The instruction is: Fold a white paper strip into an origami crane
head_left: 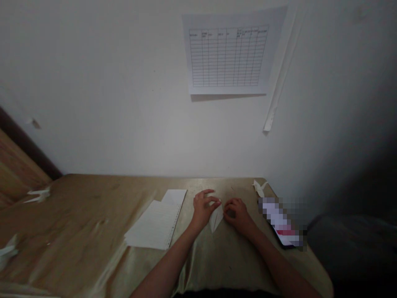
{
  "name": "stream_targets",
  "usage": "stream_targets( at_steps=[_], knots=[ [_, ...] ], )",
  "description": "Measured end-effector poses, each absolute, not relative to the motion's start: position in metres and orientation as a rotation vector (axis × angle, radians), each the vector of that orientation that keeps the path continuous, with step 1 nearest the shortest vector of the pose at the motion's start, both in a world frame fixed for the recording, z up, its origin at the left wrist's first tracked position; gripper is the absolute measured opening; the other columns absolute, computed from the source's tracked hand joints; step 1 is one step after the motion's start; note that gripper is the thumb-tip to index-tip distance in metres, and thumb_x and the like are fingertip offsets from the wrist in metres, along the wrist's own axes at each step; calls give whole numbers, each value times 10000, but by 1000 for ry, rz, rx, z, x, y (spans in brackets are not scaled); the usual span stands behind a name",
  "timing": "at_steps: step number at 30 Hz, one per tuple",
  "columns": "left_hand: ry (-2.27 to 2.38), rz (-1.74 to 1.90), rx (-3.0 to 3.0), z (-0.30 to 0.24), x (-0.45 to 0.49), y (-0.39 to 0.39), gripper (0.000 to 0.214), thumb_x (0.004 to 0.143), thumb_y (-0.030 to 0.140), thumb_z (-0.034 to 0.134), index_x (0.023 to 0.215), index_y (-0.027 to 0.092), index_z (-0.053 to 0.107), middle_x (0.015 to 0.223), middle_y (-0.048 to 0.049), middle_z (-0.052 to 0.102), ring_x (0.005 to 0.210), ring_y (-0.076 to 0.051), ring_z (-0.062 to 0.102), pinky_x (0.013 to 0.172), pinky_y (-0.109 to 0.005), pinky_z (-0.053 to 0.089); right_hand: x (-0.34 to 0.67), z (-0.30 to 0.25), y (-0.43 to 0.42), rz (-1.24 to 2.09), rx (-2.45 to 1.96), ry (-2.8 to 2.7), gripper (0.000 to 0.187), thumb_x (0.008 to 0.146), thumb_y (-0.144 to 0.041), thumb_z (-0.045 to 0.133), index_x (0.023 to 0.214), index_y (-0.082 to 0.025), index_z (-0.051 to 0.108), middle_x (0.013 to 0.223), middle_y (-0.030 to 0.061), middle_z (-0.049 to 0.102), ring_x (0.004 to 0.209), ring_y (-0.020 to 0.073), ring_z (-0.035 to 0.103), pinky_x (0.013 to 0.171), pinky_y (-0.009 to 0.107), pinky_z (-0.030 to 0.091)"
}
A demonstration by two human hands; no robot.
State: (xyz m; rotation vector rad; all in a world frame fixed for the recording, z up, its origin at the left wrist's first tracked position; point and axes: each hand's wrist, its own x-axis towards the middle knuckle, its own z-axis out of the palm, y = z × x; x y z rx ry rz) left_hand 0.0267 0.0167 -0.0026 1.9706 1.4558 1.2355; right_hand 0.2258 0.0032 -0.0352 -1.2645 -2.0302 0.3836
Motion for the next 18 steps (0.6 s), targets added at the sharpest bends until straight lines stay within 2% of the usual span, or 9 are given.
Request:
stream_targets(
  at_steps=[12,18],
  knots=[
    [1482,1181,2002,-1,28,17,54,874,295,791,904,319,829,1263,-25,723,1257,-272,586,1149,-523,388,226,-31,0,321,-1309,-2138,98,912,-188,634,935,-227,721,1174,65,703,1174,247,561,1079,433,402],
    [1503,1149,2012,-3,26,19,70,856,314,814,916,342,836,1301,-22,707,1285,-283,571,1164,-535,360,227,-32,-3,298,-1319,-2136,91,935,-193,620,973,-225,697,1200,71,680,1203,253,550,1108,453,391]
  ],
)
